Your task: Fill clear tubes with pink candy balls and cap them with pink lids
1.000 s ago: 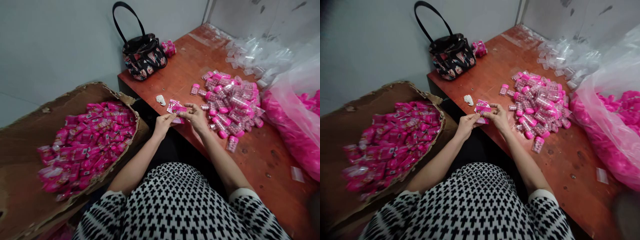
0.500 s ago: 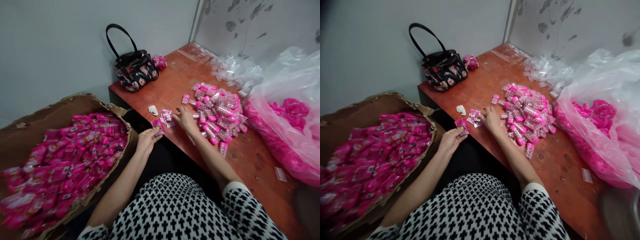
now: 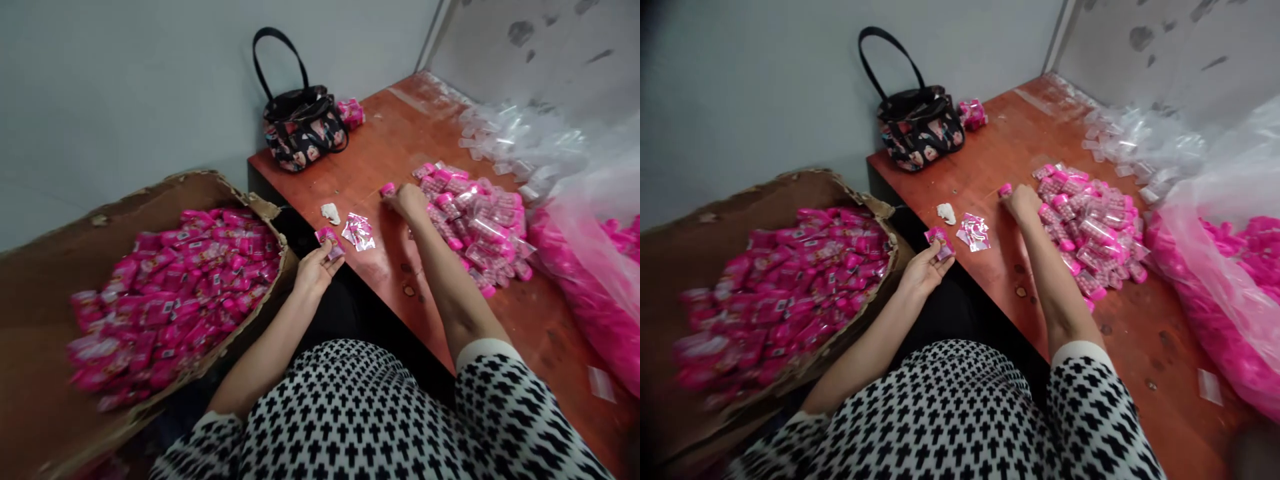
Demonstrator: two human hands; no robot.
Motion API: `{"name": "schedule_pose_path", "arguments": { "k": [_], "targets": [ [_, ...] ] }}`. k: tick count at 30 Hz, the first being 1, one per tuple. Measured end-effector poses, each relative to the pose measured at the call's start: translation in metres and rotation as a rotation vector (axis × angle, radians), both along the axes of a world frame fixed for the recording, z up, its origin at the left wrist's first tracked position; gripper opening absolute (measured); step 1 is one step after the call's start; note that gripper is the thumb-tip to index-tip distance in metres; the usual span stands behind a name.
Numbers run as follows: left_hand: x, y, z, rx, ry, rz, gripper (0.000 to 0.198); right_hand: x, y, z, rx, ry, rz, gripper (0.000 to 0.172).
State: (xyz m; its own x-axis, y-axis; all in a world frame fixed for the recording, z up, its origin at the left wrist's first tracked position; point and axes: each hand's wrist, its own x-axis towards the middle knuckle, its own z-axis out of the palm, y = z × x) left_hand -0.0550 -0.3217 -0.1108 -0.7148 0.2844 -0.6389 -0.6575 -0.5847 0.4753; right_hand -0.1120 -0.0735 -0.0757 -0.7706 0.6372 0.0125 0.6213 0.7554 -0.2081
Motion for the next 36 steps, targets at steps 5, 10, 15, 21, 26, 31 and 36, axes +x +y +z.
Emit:
{"name": "schedule_pose_path", "arguments": {
  "k": [5, 10, 15, 21, 26, 31, 36],
  "targets": [
    [0.000, 0.001, 0.001, 0.072, -0.072, 0.056, 0.014, 0.065, -0.048, -0.005, -0.415, 0.418, 0.222, 0.031],
    [0.004, 0.008, 0.004, 0.159, -0.109, 0.071, 0.013, 0.146, -0.121, -0.012, -1.043, 0.586, 0.230, 0.029],
    [0.013, 0.020, 0.010, 0.196, -0.091, 0.061, 0.010, 0.172, -0.148, -0.024, -1.141, 0.692, 0.126, 0.027],
    [0.025, 0.028, 0.013, 0.206, -0.054, 0.064, 0.014, 0.174, -0.146, -0.030, -1.175, 0.740, 0.103, 0.026],
    [0.030, 0.033, 0.010, 0.185, -0.036, 0.020, 0.019, 0.175, -0.145, -0.032, -1.177, 0.739, 0.080, 0.028],
    [0.032, 0.035, 0.009, 0.152, 0.093, -0.023, 0.025, 0.174, -0.142, -0.033, -1.246, 0.747, 0.088, 0.027],
    [0.031, 0.029, 0.012, 0.112, 0.310, -0.153, 0.036, 0.172, -0.138, -0.033, -1.289, 0.728, 0.100, 0.027]
  ]
}}
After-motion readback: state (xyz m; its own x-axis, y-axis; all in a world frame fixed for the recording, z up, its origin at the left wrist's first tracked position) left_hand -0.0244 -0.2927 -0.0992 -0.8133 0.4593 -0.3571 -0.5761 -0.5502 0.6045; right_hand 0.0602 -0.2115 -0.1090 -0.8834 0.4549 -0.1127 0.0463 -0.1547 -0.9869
